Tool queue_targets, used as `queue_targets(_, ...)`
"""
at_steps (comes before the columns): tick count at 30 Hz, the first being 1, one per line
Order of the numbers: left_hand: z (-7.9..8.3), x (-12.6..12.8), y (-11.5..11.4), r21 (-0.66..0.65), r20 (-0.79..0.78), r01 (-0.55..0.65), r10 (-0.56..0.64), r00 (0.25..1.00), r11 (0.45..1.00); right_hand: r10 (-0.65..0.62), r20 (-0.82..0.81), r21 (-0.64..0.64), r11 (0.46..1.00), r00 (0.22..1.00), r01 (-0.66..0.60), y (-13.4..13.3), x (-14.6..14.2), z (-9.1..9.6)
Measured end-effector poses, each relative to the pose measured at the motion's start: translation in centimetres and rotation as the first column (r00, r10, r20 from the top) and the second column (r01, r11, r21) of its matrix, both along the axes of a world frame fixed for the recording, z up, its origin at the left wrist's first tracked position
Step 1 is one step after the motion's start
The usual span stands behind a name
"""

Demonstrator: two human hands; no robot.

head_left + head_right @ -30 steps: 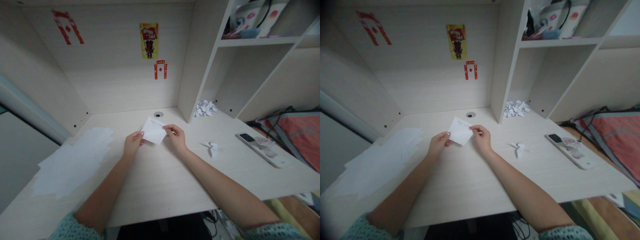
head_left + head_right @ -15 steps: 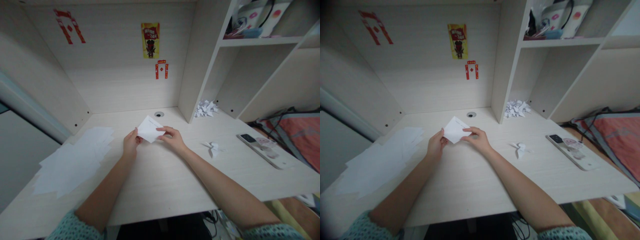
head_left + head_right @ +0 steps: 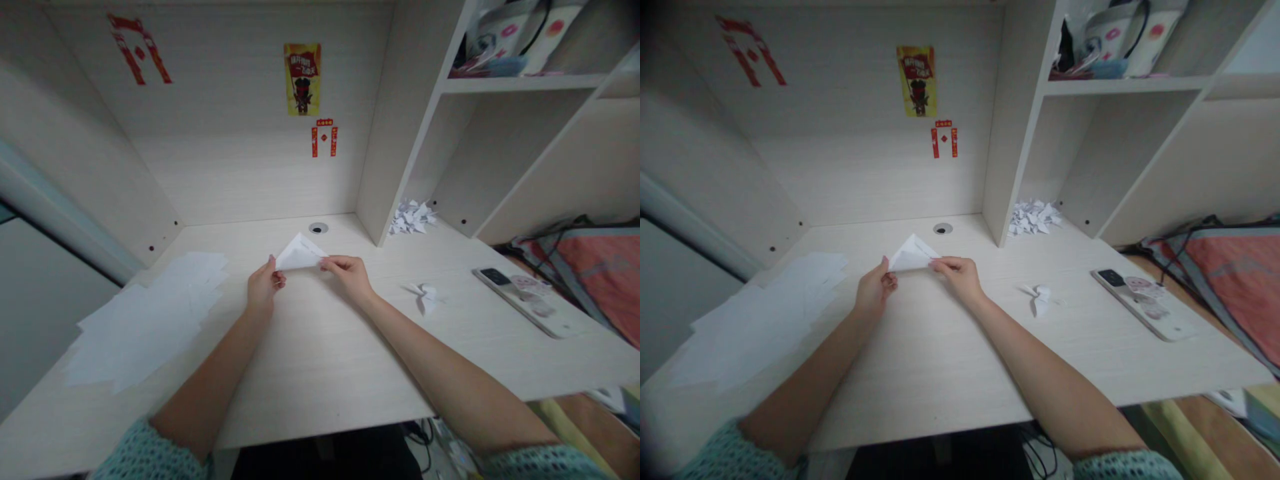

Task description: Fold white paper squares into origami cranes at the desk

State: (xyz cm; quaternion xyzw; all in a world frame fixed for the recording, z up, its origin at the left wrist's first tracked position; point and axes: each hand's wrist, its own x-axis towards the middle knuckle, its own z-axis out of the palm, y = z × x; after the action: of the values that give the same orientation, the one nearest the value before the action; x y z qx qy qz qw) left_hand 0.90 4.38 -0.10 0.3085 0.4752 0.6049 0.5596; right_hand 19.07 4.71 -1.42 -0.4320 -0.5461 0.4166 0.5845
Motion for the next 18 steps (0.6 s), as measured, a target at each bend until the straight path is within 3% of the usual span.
queue_targets(5, -0.1, -0.5, 0.1, 0.042, -0.143, -0.002, 0.008, 0.990, 0.999, -0.126, -0.125, -0.041, 0.992, 0.984, 0.122, 0.4, 0.6, 0.2)
queue_targets(10, 0.4, -0.5, 0.0, 0.199, -0.341, -0.098, 0.162, 0.926, 0.975, -0.051, -0.075, -0.022, 0.999, 0.996, 0.050, -0.2, 0.3, 0.5)
queue_targets(14, 0.9, 0.0, -0.3, 0.226, -0.443, 0.117, -0.005, 0.897, 0.967, -0.014, 0.066, 0.020, 1.000, 0.998, 0.013, -0.8, -0.2, 0.6)
queue_targets(18, 1.1, 0.4, -0.6, 0.124, -0.360, 0.284, -0.224, 0.906, 0.951, -0.021, 0.137, 0.061, 0.998, 0.990, 0.013, -1.0, -0.3, 0.6)
